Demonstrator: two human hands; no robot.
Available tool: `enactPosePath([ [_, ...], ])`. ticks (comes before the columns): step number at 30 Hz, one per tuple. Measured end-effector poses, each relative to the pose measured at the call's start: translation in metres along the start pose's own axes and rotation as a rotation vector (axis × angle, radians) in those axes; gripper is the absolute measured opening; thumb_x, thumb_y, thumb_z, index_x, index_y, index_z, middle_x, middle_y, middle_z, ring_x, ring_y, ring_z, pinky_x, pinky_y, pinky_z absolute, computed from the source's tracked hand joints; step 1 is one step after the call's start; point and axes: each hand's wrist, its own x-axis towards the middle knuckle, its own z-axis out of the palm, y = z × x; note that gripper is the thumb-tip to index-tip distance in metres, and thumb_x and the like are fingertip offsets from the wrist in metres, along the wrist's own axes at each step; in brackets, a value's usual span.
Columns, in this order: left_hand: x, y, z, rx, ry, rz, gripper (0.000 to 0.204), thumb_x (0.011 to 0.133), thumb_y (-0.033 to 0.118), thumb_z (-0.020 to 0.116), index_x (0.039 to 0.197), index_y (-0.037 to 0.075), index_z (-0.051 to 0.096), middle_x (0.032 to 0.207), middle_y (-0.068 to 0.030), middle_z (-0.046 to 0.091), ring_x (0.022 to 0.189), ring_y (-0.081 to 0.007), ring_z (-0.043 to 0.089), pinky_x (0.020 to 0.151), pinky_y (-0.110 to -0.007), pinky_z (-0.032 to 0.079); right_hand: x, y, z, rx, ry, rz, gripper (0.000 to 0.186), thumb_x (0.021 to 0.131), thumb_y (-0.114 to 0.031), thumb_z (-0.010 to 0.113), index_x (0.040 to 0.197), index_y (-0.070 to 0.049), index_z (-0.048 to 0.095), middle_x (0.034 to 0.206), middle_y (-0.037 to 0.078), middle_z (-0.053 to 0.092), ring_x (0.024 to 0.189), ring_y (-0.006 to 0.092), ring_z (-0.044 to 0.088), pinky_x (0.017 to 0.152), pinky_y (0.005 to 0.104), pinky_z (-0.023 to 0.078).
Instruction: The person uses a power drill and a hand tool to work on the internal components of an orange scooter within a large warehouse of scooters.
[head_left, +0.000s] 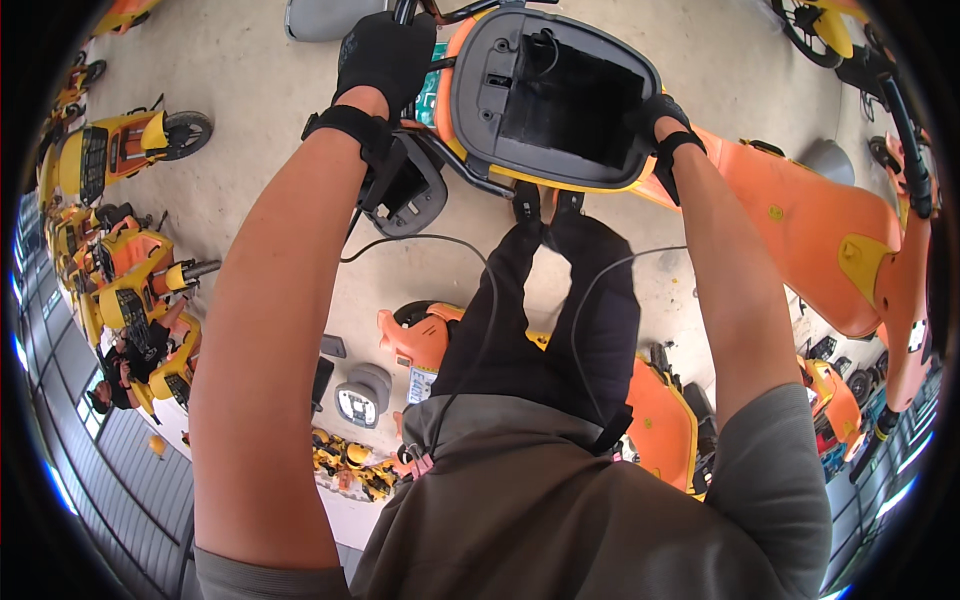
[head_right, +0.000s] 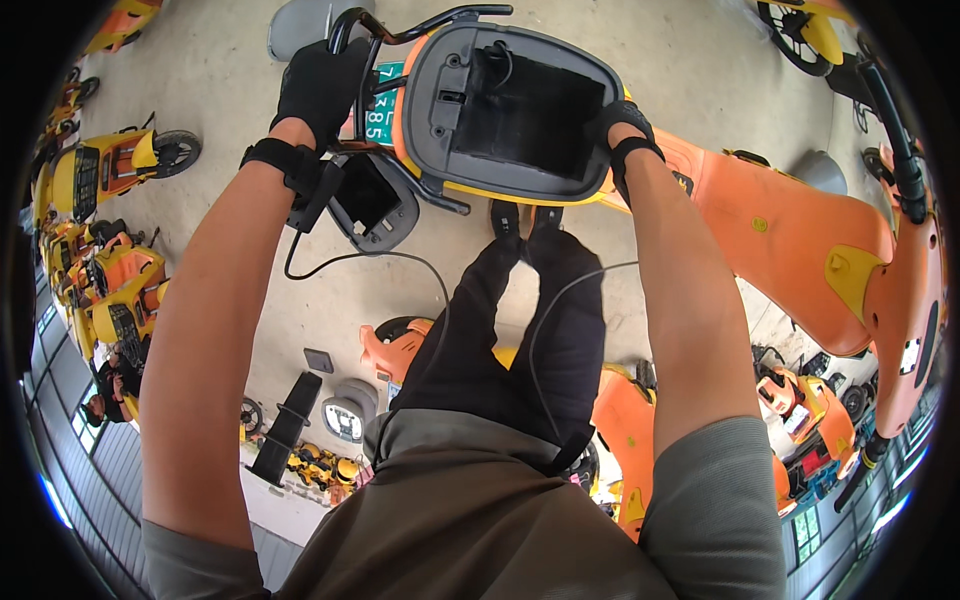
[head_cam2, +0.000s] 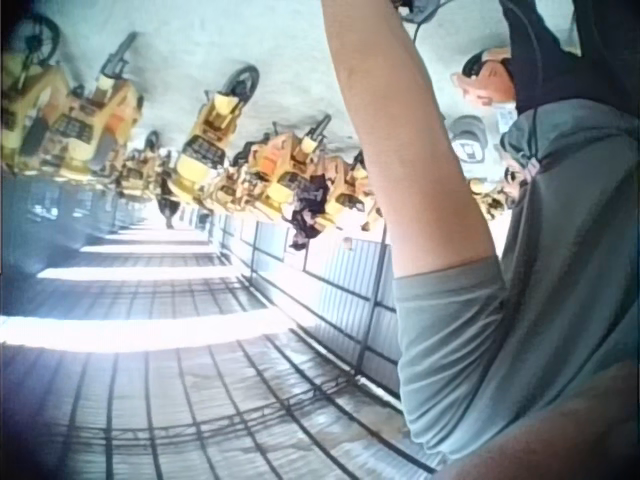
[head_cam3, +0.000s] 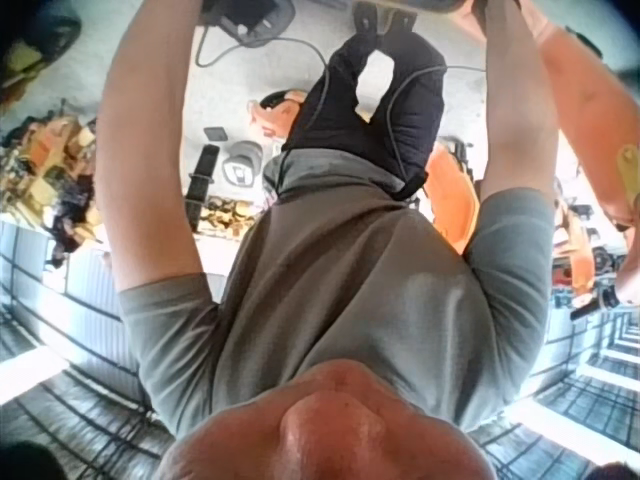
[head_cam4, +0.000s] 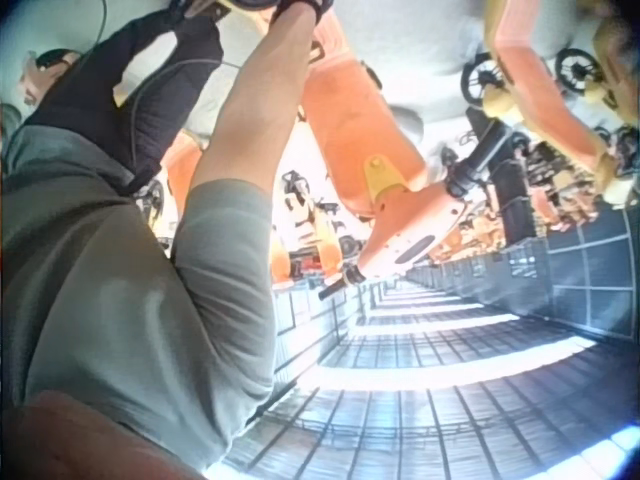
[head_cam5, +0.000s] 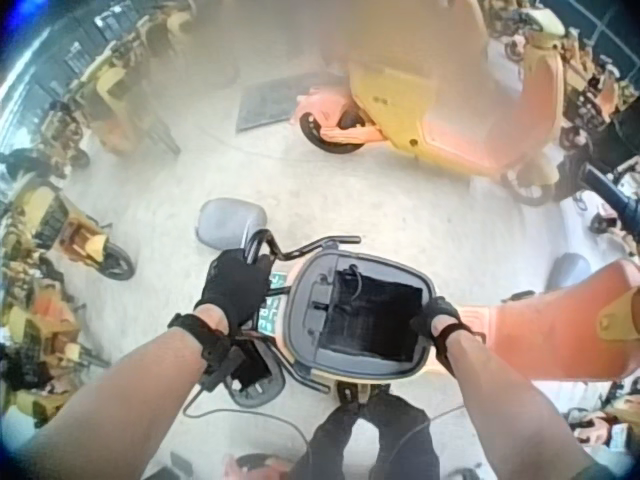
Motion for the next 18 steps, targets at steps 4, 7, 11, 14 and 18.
enactPosePath([
  [4, 0.0, 0.004, 0.0, -0.024, -0.029, -0.048, 0.045, 0.083, 0.041, 0.051, 0.086, 0.0, 0.067, 0.082, -0.0244, 0.064, 0.081, -0.0406, 0.061, 0.078, -0.045, 0.048, 0.01, 0.004, 0.0, -0.061, -0.021, 0.014, 0.027, 0.077, -0.019, 0.069, 0.098, -0.003, 0.065, 0.077, 0.011, 0.066, 0.062, 0.0231, 0.064, 0.05, 0.0365, 0.05],
  [7, 0.0, 0.005, 0.003, 0.002, 0.005, -0.042, 0.045, 0.084, 0.041, 0.051, 0.086, -0.001, 0.066, 0.082, -0.024, 0.064, 0.081, -0.0404, 0.062, 0.078, -0.045, 0.048, 0.01, 0.014, 0.007, 0.129, -0.007, -0.017, 0.027, 0.078, -0.02, 0.068, 0.099, -0.003, 0.065, 0.077, 0.011, 0.066, 0.062, 0.0234, 0.064, 0.05, 0.0367, 0.05],
  [11, -0.003, 0.006, 0.001, -0.003, -0.009, -0.098, 0.047, 0.085, 0.043, 0.05, 0.085, -0.001, 0.066, 0.081, -0.0237, 0.064, 0.08, -0.04, 0.062, 0.077, -0.045, 0.049, -0.007, -0.001, -0.004, 0.107, -0.075, 0.051, 0.042, 0.074, -0.021, 0.071, 0.111, -0.001, 0.065, 0.101, 0.016, 0.068, 0.091, 0.0248, 0.068, 0.075, 0.0359, 0.053],
  [14, -0.004, 0.006, -0.003, 0.016, -0.013, -0.087, 0.048, 0.085, 0.044, 0.05, 0.084, -0.001, 0.066, 0.078, -0.023, 0.064, 0.077, -0.0388, 0.063, 0.075, -0.045, 0.049, 0.002, 0.001, 0.001, -0.079, -0.096, -0.003, 0.033, 0.077, -0.024, 0.07, 0.099, -0.001, 0.066, 0.086, 0.015, 0.066, 0.073, 0.0241, 0.065, 0.06, 0.0357, 0.049],
  [18, -0.005, 0.007, -0.004, 0.011, -0.015, -0.112, 0.046, 0.085, 0.043, 0.05, 0.082, -0.001, 0.066, 0.072, -0.0204, 0.064, 0.072, -0.0357, 0.063, 0.072, -0.043, 0.049, 0.008, 0.005, 0.005, -0.092, -0.051, -0.09, 0.028, 0.08, -0.027, 0.067, 0.086, 0.001, 0.066, 0.068, 0.013, 0.064, 0.053, 0.0226, 0.062, 0.043, 0.035, 0.047],
])
